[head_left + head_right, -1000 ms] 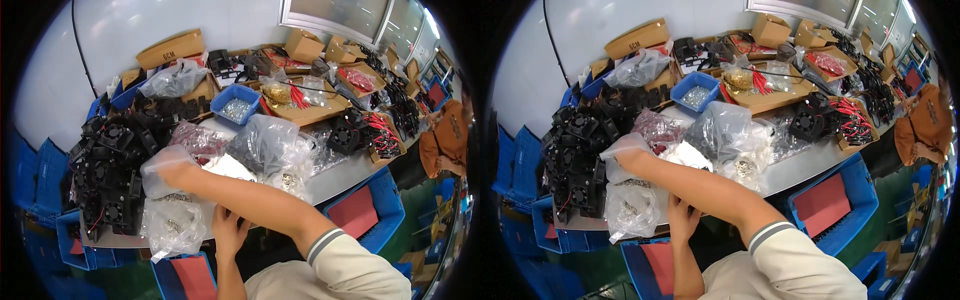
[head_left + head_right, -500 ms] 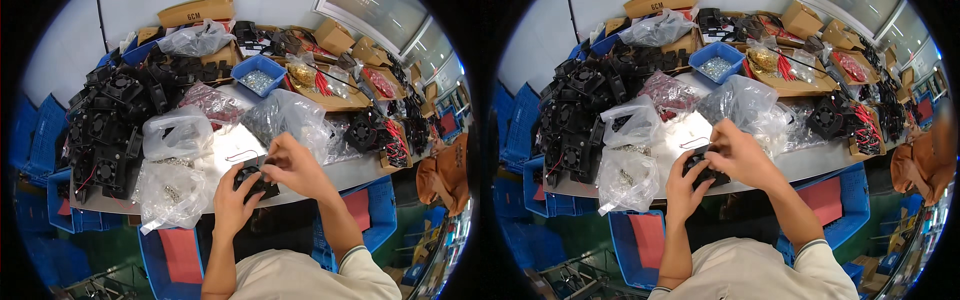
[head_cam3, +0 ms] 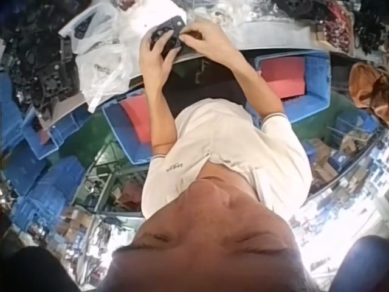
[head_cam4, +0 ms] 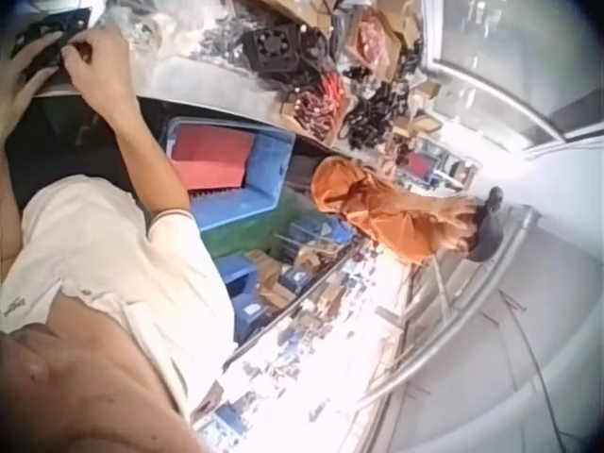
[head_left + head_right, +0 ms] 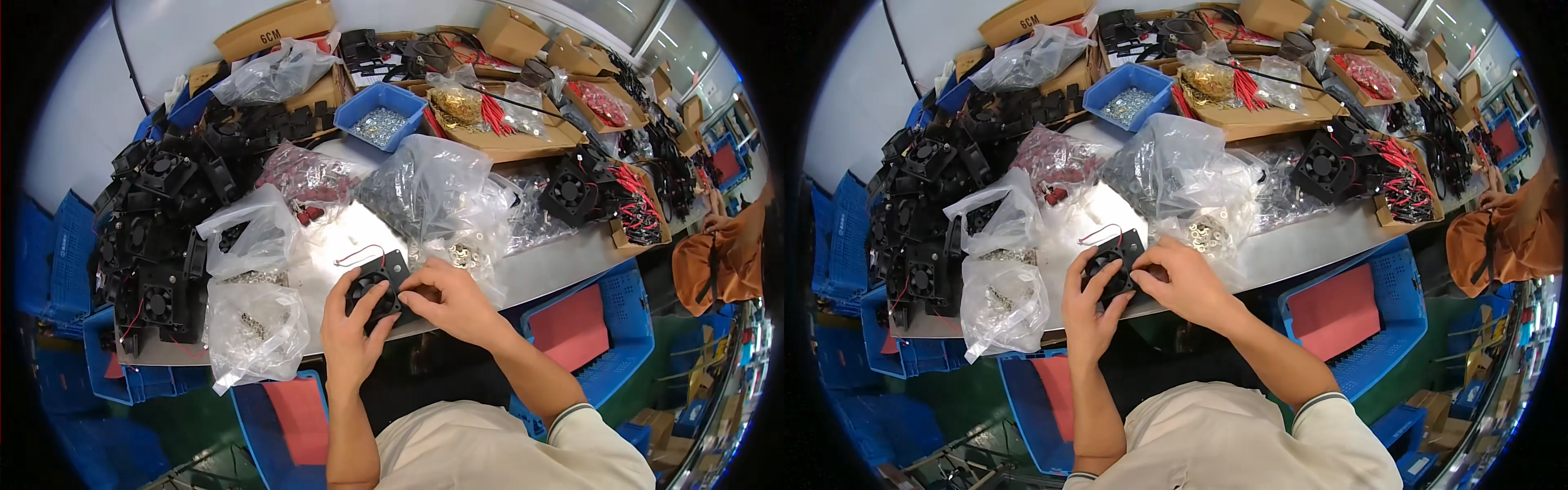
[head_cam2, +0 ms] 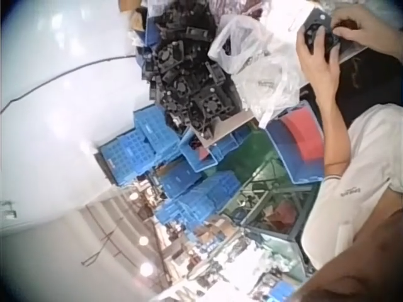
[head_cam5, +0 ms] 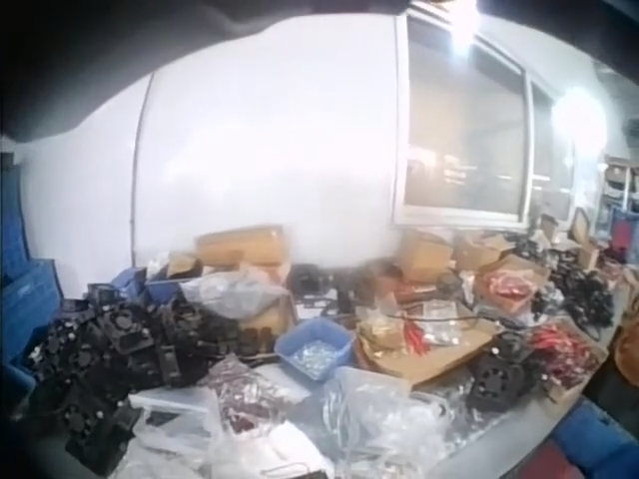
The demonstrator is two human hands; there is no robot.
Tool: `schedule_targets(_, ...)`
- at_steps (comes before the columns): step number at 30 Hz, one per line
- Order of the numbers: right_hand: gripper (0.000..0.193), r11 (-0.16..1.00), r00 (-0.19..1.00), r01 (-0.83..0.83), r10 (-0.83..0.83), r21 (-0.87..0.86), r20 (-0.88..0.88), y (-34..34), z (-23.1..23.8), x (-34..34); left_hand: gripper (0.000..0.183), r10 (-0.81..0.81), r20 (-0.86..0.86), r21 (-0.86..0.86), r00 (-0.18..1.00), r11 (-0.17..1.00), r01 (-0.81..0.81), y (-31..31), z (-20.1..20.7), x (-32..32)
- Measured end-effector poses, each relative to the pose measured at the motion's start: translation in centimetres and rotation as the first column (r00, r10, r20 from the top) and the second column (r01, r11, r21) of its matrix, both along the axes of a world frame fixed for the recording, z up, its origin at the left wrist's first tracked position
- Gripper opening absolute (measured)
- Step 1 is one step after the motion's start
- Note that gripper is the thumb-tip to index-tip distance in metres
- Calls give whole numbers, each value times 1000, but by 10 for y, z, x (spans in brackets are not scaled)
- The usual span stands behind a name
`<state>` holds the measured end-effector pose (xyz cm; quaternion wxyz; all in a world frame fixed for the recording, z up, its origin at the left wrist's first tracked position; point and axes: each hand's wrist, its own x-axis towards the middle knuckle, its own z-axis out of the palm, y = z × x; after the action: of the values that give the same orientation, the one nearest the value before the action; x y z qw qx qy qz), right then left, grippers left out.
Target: Assembling electronic cooling fans by manually attaching small components to the fan housing.
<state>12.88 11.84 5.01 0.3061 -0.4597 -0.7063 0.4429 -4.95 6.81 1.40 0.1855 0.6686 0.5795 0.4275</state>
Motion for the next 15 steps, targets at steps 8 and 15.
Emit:
schedule_targets(8,16,998,998,-21,18,-56,-59,-1,-6,11,48,11,13,-3,1000,1000,-11,0,1,3)
schedule_targets(15,15,964,965,259,-261,61,33,15,10,62,48,12,-1,-13,1000,1000,-12,-1,0,3)
